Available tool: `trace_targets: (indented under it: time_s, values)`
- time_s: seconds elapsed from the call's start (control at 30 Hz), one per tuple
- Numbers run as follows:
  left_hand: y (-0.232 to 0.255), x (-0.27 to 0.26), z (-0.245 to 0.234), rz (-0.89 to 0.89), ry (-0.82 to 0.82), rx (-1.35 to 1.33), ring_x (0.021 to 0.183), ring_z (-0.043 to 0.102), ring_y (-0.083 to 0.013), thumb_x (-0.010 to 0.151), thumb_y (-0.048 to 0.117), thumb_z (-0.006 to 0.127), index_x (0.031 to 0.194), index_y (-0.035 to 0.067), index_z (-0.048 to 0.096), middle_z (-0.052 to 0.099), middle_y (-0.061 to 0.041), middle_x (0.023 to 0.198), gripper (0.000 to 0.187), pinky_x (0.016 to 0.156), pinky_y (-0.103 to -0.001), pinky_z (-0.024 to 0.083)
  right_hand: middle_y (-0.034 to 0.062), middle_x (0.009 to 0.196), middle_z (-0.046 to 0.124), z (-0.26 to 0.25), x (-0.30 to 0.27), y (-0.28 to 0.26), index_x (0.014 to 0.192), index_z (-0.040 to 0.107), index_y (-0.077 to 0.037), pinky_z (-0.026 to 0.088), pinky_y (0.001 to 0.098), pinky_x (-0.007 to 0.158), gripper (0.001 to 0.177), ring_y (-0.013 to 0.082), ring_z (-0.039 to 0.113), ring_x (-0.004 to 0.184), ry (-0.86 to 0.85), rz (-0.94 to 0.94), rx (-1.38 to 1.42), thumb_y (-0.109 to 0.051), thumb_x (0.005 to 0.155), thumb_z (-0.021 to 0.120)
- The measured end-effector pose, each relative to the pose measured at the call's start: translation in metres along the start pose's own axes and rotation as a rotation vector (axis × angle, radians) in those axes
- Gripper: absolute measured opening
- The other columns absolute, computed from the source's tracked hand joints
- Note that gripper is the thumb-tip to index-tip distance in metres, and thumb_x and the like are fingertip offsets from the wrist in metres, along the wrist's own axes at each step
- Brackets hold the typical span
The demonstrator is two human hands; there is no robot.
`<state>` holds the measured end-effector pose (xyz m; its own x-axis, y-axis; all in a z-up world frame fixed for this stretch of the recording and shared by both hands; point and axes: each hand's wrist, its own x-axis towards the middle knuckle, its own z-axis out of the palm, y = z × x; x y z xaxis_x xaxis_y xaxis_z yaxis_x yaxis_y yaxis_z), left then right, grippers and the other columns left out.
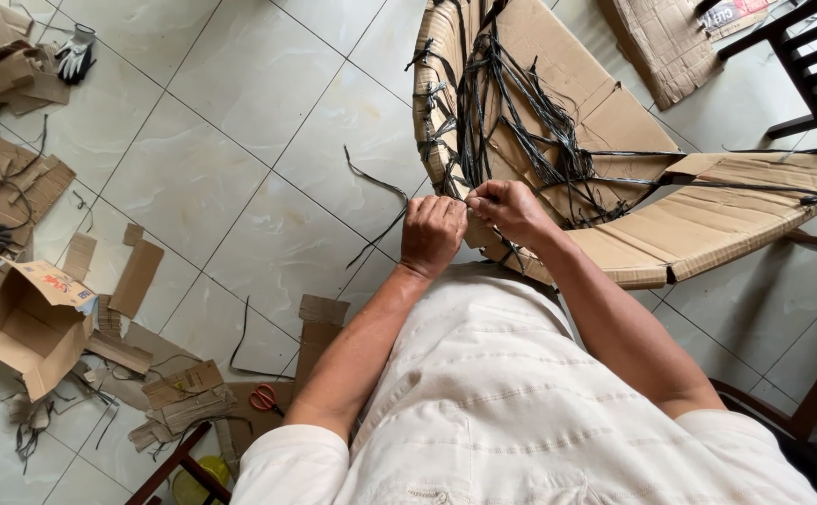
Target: Wrapping a chair frame with black plastic strips to create a woven surface
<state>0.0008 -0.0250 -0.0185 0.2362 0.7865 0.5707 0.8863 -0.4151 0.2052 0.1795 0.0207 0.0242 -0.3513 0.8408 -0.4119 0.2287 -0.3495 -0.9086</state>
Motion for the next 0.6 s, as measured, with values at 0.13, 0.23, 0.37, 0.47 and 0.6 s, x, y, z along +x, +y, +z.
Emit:
trace_targets:
  time_s: [0.13,0.23,0.37,0.47,0.6]
  values:
    - [-0.001,-0.005,0.000,-0.026,-0.024,0.001,0.080,0.064,-0.0204,0.092,0.024,0.068,0.086,0.012,0.067,0.062,-0.004,0.079,0.013,0.081,-0.036,0.049,0.0087,0.072,0.067,0.001,-0.001,-0.009,0.102,0.074,0.001,0.059,0.0220,0.053,0.013,0.0099,0.062,0.063,0.037,-0.033,-0.026,-0.012,0.097,0.073]
    - [-0.005,-0.009,-0.004,-0.032,-0.061,-0.003,0.079,0.063,-0.0186,0.091,0.023,0.067,0.088,0.014,0.066,0.060,-0.001,0.078,0.010,0.082,-0.035,0.048,0.0129,0.076,0.069,-0.001,0.007,-0.001,0.107,0.072,0.002,0.060,0.0239,0.056,0.015,0.0123,0.064,0.065,0.095,-0.035,-0.024,-0.009,0.098,0.070]
    - [-0.006,-0.012,-0.008,-0.058,-0.090,-0.026,0.074,0.061,-0.0186,0.086,0.020,0.068,0.084,0.015,0.061,0.055,0.000,0.073,0.009,0.081,-0.035,0.047,0.0077,0.073,0.071,-0.004,0.031,0.033,0.103,0.076,-0.011,0.057,0.0297,0.056,0.013,0.0162,0.068,0.064,0.184,-0.029,-0.326,-0.009,0.091,0.074]
    - [-0.008,-0.018,-0.004,-0.110,-0.100,-0.055,0.072,0.060,-0.0191,0.083,0.019,0.068,0.082,0.016,0.059,0.054,0.001,0.071,0.010,0.079,-0.035,0.047,0.0072,0.077,0.074,-0.005,0.042,0.053,0.103,0.078,-0.018,0.058,0.0361,0.065,0.017,0.0220,0.073,0.075,0.208,-0.032,-0.472,-0.013,0.087,0.079]
    - [-0.008,-0.019,-0.005,-0.177,-0.104,-0.120,0.071,0.062,-0.0192,0.082,0.017,0.067,0.080,0.018,0.058,0.055,0.002,0.070,0.010,0.079,-0.033,0.047,0.0016,0.079,0.075,-0.002,0.043,0.060,0.103,0.078,-0.023,0.059,0.0361,0.074,0.014,0.0201,0.073,0.082,0.215,0.027,-0.485,-0.021,0.089,0.078]
